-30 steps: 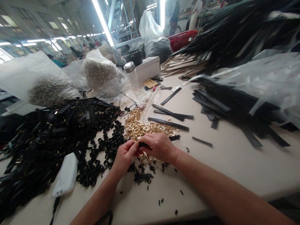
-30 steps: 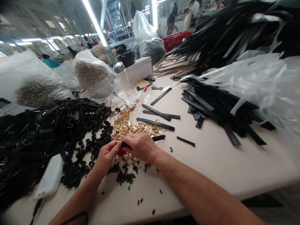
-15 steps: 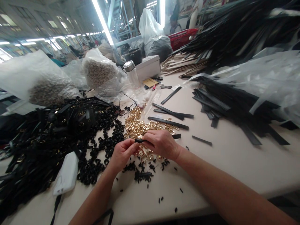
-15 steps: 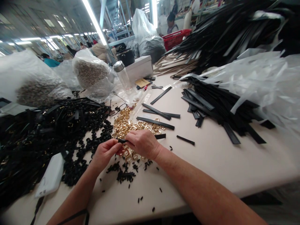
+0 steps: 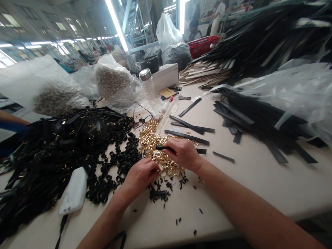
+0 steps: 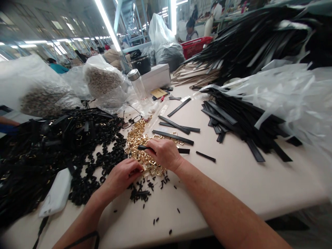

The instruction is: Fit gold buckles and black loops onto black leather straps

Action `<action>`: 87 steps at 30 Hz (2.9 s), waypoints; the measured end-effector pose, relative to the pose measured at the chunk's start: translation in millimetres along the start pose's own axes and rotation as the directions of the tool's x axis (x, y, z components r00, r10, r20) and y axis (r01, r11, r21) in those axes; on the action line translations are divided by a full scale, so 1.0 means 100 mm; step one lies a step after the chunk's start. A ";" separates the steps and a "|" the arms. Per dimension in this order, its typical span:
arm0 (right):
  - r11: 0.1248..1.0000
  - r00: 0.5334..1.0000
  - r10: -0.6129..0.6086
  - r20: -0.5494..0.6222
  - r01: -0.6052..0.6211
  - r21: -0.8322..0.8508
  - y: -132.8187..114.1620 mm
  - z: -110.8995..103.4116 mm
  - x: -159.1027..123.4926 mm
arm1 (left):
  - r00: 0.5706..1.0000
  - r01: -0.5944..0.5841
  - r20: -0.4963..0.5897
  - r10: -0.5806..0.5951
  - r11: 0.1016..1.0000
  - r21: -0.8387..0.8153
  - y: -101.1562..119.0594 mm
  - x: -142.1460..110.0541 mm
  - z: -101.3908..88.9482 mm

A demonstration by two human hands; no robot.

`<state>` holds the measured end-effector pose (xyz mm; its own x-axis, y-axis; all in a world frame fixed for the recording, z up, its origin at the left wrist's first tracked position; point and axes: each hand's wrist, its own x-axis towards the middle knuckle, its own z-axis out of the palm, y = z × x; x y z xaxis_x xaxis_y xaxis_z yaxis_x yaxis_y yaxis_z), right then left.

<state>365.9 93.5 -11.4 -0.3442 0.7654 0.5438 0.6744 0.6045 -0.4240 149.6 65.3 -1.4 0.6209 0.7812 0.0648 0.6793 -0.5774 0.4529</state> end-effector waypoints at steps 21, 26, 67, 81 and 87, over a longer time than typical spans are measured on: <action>0.998 0.998 0.055 -0.005 -0.055 0.007 0.08 0.01 -0.01 | 0.940 0.153 -0.316 -0.126 0.986 0.061 -0.14 0.06 0.04; 0.998 0.998 0.055 0.011 -0.055 -0.006 0.07 0.01 0.00 | 0.948 0.172 -0.295 -0.122 0.974 0.150 -0.17 0.12 0.08; 1.000 0.991 -0.015 0.132 0.014 0.005 -0.02 0.11 -0.04 | 0.744 0.266 -0.330 -0.581 0.711 -0.651 -0.19 -0.01 -0.12; 0.999 0.996 -0.040 0.085 0.037 0.038 -0.07 0.11 -0.04 | 0.781 0.114 -0.178 -0.598 0.418 -0.901 -0.08 0.03 -0.03; 0.998 0.996 -0.044 0.072 0.040 0.048 -0.09 0.12 -0.04 | 0.781 0.126 -0.141 -0.608 0.375 -0.918 -0.11 0.03 0.03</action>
<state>353.9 87.4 -18.6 -0.4195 0.7522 0.5081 0.6277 0.6447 -0.4363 145.6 73.3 -8.5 0.0167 0.9950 -0.0990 -0.0260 0.0994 0.9947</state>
